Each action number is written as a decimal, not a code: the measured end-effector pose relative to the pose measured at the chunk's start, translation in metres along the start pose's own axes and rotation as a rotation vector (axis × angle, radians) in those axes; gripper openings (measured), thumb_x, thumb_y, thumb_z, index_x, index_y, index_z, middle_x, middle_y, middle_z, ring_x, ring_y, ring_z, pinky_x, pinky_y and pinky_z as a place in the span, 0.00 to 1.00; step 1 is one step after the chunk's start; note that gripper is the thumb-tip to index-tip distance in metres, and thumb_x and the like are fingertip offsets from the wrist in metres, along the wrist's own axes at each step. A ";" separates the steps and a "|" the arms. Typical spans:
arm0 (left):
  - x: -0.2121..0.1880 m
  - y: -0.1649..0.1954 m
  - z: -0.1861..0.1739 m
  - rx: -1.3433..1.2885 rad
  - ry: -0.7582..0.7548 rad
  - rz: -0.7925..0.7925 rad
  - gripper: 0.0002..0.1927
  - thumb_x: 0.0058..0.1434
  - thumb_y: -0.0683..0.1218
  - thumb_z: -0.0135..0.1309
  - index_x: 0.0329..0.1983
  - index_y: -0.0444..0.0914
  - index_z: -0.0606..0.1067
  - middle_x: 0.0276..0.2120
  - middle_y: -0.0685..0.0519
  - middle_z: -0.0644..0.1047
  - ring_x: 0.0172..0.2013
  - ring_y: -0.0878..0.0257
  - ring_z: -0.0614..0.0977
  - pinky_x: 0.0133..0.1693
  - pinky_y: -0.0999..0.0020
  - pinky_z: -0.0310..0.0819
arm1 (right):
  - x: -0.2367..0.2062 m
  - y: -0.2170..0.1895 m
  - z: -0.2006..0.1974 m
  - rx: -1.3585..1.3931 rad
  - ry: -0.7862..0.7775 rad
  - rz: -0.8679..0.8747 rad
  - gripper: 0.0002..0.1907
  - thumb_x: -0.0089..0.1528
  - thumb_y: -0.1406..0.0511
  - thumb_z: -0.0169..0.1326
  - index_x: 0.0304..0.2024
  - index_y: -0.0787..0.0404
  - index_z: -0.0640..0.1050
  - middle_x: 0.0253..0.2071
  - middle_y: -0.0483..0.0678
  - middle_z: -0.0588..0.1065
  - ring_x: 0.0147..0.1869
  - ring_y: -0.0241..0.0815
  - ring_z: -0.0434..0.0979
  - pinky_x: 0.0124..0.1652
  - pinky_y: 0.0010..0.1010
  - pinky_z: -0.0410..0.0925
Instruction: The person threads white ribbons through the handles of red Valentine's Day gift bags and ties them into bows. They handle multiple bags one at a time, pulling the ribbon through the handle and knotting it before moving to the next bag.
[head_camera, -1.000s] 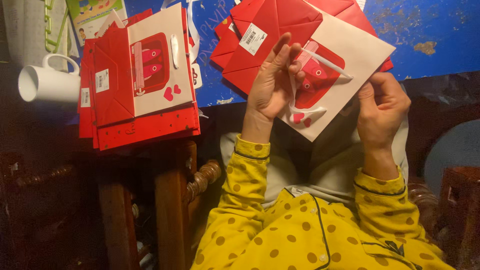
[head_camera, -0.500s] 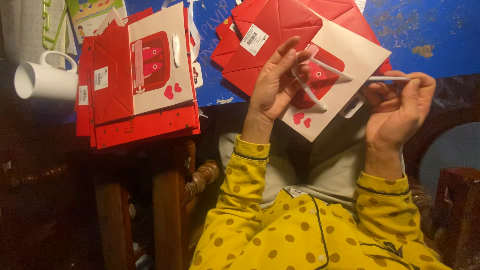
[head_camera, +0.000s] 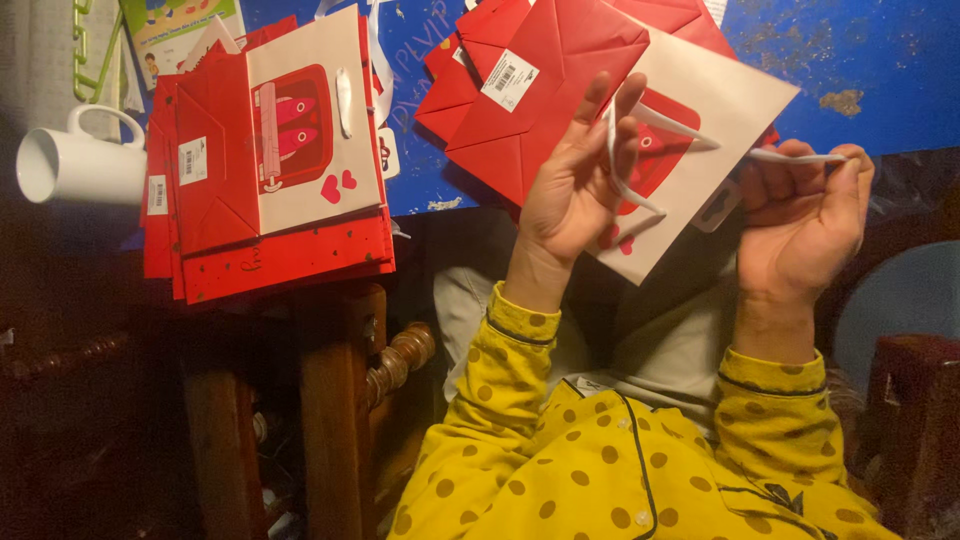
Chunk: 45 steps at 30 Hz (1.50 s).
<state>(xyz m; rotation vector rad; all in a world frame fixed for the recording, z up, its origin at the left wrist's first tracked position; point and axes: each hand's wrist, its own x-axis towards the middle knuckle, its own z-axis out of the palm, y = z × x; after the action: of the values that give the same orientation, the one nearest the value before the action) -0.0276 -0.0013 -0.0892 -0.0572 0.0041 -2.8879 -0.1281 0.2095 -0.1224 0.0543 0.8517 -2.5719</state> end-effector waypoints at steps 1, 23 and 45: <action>0.000 0.001 -0.001 0.005 0.015 -0.002 0.20 0.82 0.38 0.40 0.75 0.40 0.62 0.72 0.45 0.65 0.62 0.55 0.78 0.68 0.60 0.71 | 0.002 -0.002 0.000 0.043 0.012 0.025 0.10 0.83 0.59 0.40 0.53 0.56 0.69 0.52 0.57 0.79 0.54 0.54 0.82 0.54 0.44 0.73; 0.003 -0.017 0.003 0.867 0.132 -0.036 0.25 0.75 0.41 0.49 0.73 0.34 0.62 0.58 0.44 0.77 0.36 0.68 0.80 0.37 0.75 0.77 | -0.011 -0.007 0.016 -0.781 -0.153 -0.245 0.07 0.84 0.65 0.50 0.52 0.60 0.68 0.36 0.44 0.70 0.32 0.30 0.65 0.35 0.23 0.64; 0.003 -0.025 0.002 1.161 0.195 -0.056 0.23 0.75 0.43 0.47 0.71 0.36 0.63 0.52 0.44 0.76 0.37 0.65 0.83 0.35 0.73 0.78 | -0.010 -0.036 0.000 -1.119 -0.079 -0.352 0.07 0.77 0.68 0.57 0.46 0.64 0.73 0.39 0.41 0.73 0.40 0.26 0.69 0.43 0.17 0.64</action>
<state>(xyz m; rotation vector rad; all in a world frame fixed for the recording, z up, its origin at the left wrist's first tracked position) -0.0367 0.0225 -0.0874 0.4275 -1.5786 -2.4699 -0.1341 0.2389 -0.1005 -0.5563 2.2594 -1.9716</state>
